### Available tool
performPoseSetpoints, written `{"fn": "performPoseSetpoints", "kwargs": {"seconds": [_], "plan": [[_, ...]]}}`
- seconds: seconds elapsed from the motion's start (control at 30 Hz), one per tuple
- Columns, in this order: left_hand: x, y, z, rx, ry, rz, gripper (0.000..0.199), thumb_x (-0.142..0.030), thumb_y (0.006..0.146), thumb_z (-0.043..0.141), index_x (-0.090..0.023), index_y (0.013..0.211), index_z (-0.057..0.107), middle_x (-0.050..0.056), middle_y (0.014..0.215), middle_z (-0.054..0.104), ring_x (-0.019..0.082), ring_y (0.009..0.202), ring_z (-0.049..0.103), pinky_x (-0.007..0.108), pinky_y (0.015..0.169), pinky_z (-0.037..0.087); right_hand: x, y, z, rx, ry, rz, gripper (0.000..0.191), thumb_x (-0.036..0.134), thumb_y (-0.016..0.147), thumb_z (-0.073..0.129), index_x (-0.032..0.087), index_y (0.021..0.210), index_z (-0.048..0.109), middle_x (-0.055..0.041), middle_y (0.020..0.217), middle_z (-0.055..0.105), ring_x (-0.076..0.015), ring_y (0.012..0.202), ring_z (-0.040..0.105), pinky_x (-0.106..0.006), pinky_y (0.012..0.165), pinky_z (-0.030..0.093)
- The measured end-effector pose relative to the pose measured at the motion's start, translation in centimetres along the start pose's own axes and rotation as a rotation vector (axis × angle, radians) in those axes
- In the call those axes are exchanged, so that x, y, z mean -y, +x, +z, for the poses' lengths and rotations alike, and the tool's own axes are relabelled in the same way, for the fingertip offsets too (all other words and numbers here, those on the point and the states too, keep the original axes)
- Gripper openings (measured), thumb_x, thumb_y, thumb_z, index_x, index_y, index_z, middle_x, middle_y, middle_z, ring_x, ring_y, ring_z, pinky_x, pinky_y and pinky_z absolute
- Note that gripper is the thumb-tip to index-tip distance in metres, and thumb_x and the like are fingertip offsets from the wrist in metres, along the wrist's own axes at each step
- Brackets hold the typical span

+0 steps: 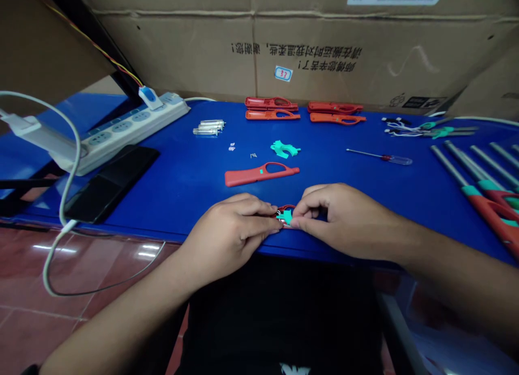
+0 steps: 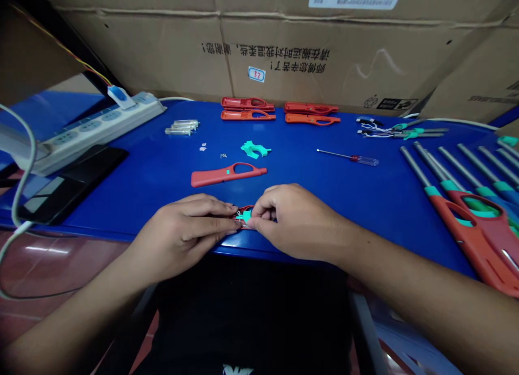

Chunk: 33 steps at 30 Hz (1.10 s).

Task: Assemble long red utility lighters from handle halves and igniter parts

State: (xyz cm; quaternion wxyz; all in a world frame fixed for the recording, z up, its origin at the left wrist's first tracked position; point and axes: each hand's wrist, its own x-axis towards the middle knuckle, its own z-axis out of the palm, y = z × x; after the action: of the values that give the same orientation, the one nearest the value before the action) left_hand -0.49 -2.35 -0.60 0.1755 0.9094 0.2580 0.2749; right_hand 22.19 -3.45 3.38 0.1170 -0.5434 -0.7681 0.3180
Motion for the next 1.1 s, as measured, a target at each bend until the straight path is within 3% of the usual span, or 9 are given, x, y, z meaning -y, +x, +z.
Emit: {"fn": "performPoseSetpoints", "kwargs": {"seconds": [0.2, 0.37, 0.5, 0.6, 0.77, 0.9, 1.1], "plan": [[0.1, 0.0, 0.1, -0.004, -0.03, -0.021, 0.018, -0.017, 0.093, 0.064, -0.023, 0.104, 0.077, 0.001, 0.104, 0.074, 0.014, 0.096, 0.068, 0.026, 0.083, 0.055, 0.8, 0.0, 0.9, -0.057, -0.2, -0.055, 0.019, 0.017, 0.085, 0.059, 0.019, 0.068, 0.068, -0.0008, 0.076, 0.066, -0.0133, 0.067, 0.056, -0.029, 0.062, 0.039], [0.2, 0.3, -0.1, 0.045, -0.048, -0.061, 0.016, -0.019, 0.093, 0.065, -0.022, 0.106, 0.074, 0.002, 0.105, 0.073, 0.014, 0.097, 0.067, 0.026, 0.085, 0.054, 0.7, 0.1, 0.6, 0.01, -0.292, -0.098, 0.019, 0.019, 0.093, 0.054, 0.017, 0.083, 0.071, -0.0055, 0.09, 0.068, -0.0178, 0.085, 0.06, -0.031, 0.077, 0.044], [0.1, 0.4, -0.7, 0.054, 0.036, -0.196, 0.047, -0.033, 0.089, 0.071, -0.021, 0.132, 0.059, 0.007, 0.123, 0.067, 0.021, 0.11, 0.063, 0.036, 0.095, 0.053, 0.5, 0.0, 0.5, 0.014, -0.357, -0.11, 0.023, 0.021, 0.096, 0.051, 0.015, 0.092, 0.073, -0.0084, 0.097, 0.069, -0.0216, 0.095, 0.06, -0.035, 0.089, 0.044], [0.1, 0.4, -0.9, 0.074, 0.07, -0.247, 0.056, -0.044, 0.086, 0.073, -0.02, 0.134, 0.057, 0.01, 0.125, 0.063, 0.026, 0.114, 0.059, 0.044, 0.097, 0.051, 0.2, 0.0, 0.5, -0.017, -0.4, -0.127, 0.027, 0.022, 0.097, 0.049, 0.014, 0.098, 0.074, -0.0104, 0.098, 0.07, -0.0239, 0.096, 0.061, -0.038, 0.091, 0.044], [0.2, 1.2, -0.5, 0.14, -0.029, -0.259, 0.043, -0.037, 0.089, 0.07, -0.02, 0.128, 0.063, 0.008, 0.112, 0.062, 0.024, 0.108, 0.059, 0.042, 0.097, 0.05, 0.3, 0.2, 0.1, -0.016, -0.421, -0.197, 0.027, 0.02, 0.096, 0.049, 0.014, 0.1, 0.075, -0.0105, 0.096, 0.07, -0.0234, 0.091, 0.061, -0.037, 0.085, 0.044], [0.3, 1.8, -0.3, 0.168, -0.096, -0.264, 0.034, -0.027, 0.091, 0.067, -0.019, 0.124, 0.065, 0.007, 0.104, 0.062, 0.022, 0.101, 0.06, 0.038, 0.092, 0.05, 0.3, 0.4, 0.0, -0.003, -0.35, -0.216, 0.023, 0.016, 0.094, 0.052, 0.014, 0.087, 0.074, -0.0082, 0.088, 0.069, -0.0192, 0.082, 0.059, -0.032, 0.076, 0.044], [0.4, 2.0, -0.2, 0.184, -0.093, -0.253, 0.031, -0.026, 0.092, 0.066, -0.018, 0.122, 0.066, 0.006, 0.099, 0.061, 0.021, 0.096, 0.058, 0.037, 0.087, 0.049, -0.8, 0.6, 0.9, -0.099, -0.307, -0.326, 0.022, 0.013, 0.093, 0.052, 0.012, 0.082, 0.071, -0.0083, 0.082, 0.067, -0.019, 0.08, 0.057, -0.031, 0.075, 0.044]]}}
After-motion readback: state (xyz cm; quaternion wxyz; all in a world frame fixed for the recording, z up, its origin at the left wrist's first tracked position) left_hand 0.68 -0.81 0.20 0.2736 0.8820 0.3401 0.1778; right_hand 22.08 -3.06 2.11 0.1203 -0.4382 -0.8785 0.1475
